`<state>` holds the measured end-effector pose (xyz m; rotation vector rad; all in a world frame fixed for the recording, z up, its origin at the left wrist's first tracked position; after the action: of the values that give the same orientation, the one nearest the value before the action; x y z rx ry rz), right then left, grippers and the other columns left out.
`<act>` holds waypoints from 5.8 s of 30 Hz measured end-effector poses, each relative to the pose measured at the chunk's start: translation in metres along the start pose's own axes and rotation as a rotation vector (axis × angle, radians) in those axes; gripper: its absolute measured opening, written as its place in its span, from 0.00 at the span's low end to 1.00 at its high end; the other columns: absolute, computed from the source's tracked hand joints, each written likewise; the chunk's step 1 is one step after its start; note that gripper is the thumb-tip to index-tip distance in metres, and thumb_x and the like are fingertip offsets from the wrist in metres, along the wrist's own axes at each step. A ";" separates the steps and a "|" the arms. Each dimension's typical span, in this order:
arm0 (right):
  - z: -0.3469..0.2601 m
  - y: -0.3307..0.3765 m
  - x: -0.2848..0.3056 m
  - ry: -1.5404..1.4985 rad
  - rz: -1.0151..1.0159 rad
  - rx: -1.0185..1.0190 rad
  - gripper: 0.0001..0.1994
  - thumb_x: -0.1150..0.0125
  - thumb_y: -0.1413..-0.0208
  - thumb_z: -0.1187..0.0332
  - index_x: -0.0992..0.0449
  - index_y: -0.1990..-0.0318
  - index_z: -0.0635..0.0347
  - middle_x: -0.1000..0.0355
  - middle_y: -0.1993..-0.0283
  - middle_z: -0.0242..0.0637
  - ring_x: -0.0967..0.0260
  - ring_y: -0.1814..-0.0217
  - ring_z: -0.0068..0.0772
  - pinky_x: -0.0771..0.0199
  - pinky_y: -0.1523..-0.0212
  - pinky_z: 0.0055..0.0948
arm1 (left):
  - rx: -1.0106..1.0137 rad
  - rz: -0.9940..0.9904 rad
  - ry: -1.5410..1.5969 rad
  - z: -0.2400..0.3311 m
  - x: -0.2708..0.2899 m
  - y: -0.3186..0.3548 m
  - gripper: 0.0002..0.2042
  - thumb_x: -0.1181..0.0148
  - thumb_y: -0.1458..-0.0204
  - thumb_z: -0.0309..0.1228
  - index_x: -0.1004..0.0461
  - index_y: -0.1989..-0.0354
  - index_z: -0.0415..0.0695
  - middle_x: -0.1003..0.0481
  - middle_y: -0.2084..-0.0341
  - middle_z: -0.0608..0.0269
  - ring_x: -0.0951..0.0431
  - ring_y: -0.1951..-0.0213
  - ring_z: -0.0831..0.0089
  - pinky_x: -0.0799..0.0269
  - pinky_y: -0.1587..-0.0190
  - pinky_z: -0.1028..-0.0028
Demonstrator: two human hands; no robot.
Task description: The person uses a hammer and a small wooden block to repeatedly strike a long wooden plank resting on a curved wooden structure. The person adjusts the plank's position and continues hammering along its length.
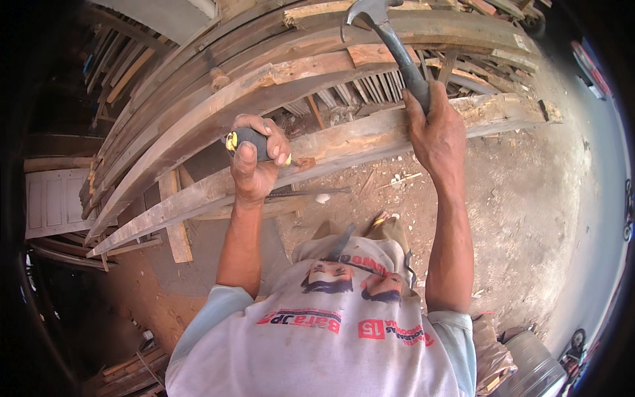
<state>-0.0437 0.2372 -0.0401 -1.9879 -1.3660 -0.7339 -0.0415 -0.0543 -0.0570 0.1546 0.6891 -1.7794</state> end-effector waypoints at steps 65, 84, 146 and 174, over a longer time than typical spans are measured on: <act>-0.184 0.157 0.092 -0.313 0.109 0.467 0.12 0.43 0.29 0.62 0.32 0.54 0.61 0.32 0.78 0.37 0.33 0.83 0.33 0.34 0.83 0.36 | 0.004 -0.394 -0.347 0.011 -0.013 0.000 0.08 0.30 0.50 0.30 0.25 0.70 0.45 0.25 0.76 0.72 0.27 0.71 0.82 0.29 0.66 0.73; -0.169 0.153 0.024 0.389 -0.464 0.156 0.15 0.38 0.33 0.59 0.30 0.52 0.63 0.30 0.79 0.46 0.25 0.74 0.49 0.27 0.68 0.44 | -0.049 -0.367 -0.399 0.008 0.000 -0.005 0.11 0.28 0.51 0.30 0.25 0.65 0.44 0.23 0.70 0.70 0.24 0.66 0.80 0.27 0.62 0.73; -0.001 0.015 -0.018 -0.143 0.043 0.073 0.22 0.42 0.32 0.50 0.30 0.52 0.64 0.25 0.63 0.61 0.26 0.57 0.66 0.30 0.56 0.55 | -0.160 0.017 -0.434 0.038 -0.041 0.023 0.12 0.38 0.38 0.35 0.28 0.57 0.39 0.27 0.64 0.57 0.23 0.63 0.72 0.23 0.57 0.68; 0.014 0.164 0.034 -0.615 0.192 -0.044 0.17 0.41 0.29 0.58 0.32 0.50 0.65 0.36 0.75 0.28 0.43 0.83 0.16 0.43 0.82 0.19 | -0.578 -0.144 -0.894 -0.011 -0.111 0.048 0.13 0.27 0.60 0.24 0.26 0.69 0.44 0.26 0.75 0.61 0.21 0.73 0.60 0.26 0.70 0.62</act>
<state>0.1233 0.2224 -0.0526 -2.4544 -1.4547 -0.0531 0.0361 0.0364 -0.0346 -1.0386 0.5161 -1.4913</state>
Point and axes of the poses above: each hand's wrist, its own y-axis away from the middle knuckle, its own x-axis out of the back of the hand, z = x × y, the point moved 8 cm from there along -y, towards the middle knuckle
